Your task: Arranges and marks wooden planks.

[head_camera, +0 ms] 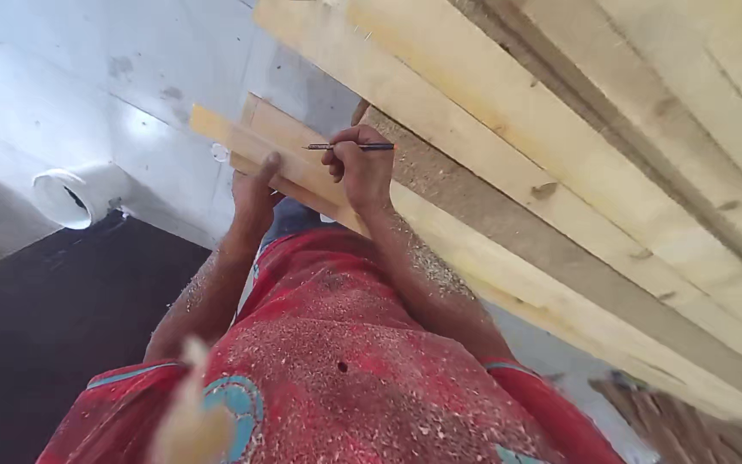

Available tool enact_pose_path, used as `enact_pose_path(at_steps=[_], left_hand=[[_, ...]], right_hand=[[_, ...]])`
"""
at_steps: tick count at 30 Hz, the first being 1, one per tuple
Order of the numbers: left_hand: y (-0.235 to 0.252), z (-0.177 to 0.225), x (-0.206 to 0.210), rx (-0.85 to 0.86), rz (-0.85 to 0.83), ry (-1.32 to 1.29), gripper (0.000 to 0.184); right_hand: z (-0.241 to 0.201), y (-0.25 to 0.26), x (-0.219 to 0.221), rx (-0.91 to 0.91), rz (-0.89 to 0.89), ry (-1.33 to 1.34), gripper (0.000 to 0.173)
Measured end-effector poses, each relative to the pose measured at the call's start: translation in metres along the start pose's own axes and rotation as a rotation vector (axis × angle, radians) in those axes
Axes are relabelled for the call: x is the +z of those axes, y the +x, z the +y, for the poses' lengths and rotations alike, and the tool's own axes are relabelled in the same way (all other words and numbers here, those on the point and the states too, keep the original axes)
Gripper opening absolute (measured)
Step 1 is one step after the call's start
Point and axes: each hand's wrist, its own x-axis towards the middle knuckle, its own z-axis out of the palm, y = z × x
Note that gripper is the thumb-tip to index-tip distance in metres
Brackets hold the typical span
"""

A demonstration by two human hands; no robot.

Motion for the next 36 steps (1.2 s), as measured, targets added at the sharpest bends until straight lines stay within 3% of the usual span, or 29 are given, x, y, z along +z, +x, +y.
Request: enact_pose_path(at_steps=[16, 36], left_hand=[[0.007, 0.018, -0.009, -0.163, -0.063, 0.085, 0.062], [0.007, 0.015, -0.012, -0.128, -0.106, 0.076, 0.063]], right_hand=[[0.005, 0.005, 0.014, 0.11, 0.025, -0.107, 0.016], [0.013, 0.002, 0.015, 0.007, 0.028, -0.083, 0.014]])
